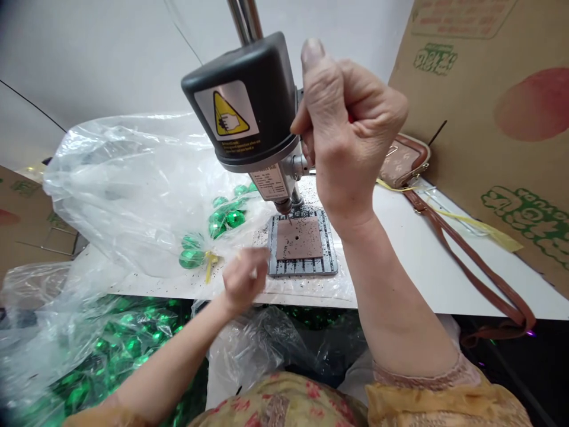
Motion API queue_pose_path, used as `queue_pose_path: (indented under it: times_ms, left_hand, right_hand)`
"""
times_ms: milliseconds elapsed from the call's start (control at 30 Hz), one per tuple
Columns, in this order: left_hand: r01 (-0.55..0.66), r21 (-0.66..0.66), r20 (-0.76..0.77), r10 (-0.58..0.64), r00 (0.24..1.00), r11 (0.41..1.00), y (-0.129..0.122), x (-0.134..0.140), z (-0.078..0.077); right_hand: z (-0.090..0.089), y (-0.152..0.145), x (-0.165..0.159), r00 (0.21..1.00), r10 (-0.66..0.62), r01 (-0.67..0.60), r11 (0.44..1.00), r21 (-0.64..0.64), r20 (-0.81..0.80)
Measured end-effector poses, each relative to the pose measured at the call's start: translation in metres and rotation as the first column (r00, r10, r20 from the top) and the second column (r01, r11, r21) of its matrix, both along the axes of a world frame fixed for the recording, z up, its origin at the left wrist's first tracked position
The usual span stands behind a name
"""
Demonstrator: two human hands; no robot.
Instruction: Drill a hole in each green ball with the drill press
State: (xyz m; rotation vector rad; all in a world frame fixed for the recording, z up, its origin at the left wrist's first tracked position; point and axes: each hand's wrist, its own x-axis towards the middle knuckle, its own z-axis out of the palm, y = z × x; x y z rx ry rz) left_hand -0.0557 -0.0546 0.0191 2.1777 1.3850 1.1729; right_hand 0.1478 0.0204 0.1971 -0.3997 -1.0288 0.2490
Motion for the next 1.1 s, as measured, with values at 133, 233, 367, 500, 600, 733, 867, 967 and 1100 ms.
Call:
queue_pose_path:
  times_ms: [133,233,367,500,600,733,867,967,1100]
  left_hand:
    - [-0.374,-0.015,-0.315,0.351,0.882,0.927,0.091,-0.035,0.035]
    - [-0.458,-0.158,-0.431,0.356,0.829,0.875,0.128,-0.055,0.032]
    - [-0.403,-0.177,-0.394,0.31,0.865,0.898,0.13,-0.064,0.025]
    - [-0.274,-0.225,0.002,0.282,0.959,0.935,0.1,-0.052,0.033]
    - [0.005,-0.393,0.344,0.142,0.928,0.919,0.071,-0.033,0.035]
    - [0.203,-0.446,0.451,0.023,0.892,0.872,0.05,-0.004,0.024]
    - [0.164,-0.327,0.424,-0.011,0.906,0.931,0.057,0.018,0.005]
    - [0.204,-0.296,0.437,-0.057,0.897,0.933,0.068,0.026,-0.008]
    - [0.227,-0.287,0.41,-0.095,0.907,0.931,0.076,0.03,-0.018]
  right_hand:
    - [-0.001,-0.001,0.0,1.0,0.017,-0.017,0.999,-0.034,-0.006]
    - [-0.002,-0.002,0.001,1.0,0.019,-0.018,0.999,-0.051,0.005]
    - [-0.003,0.0,0.001,1.0,0.017,-0.016,0.999,-0.033,0.003]
    - [-0.003,0.002,0.001,1.0,0.004,-0.004,1.0,-0.006,0.001]
    - [-0.003,0.002,0.001,1.0,-0.015,0.015,1.0,-0.013,0.018]
    - [-0.004,0.001,0.001,0.999,-0.033,0.034,0.999,-0.031,0.028]
    - [-0.004,0.0,0.001,0.999,-0.016,0.017,0.999,-0.035,0.028]
    - [-0.004,-0.001,0.001,1.0,0.029,-0.029,0.999,-0.025,-0.001]
    - [-0.004,-0.003,0.001,0.999,0.047,-0.047,0.999,-0.01,-0.006]
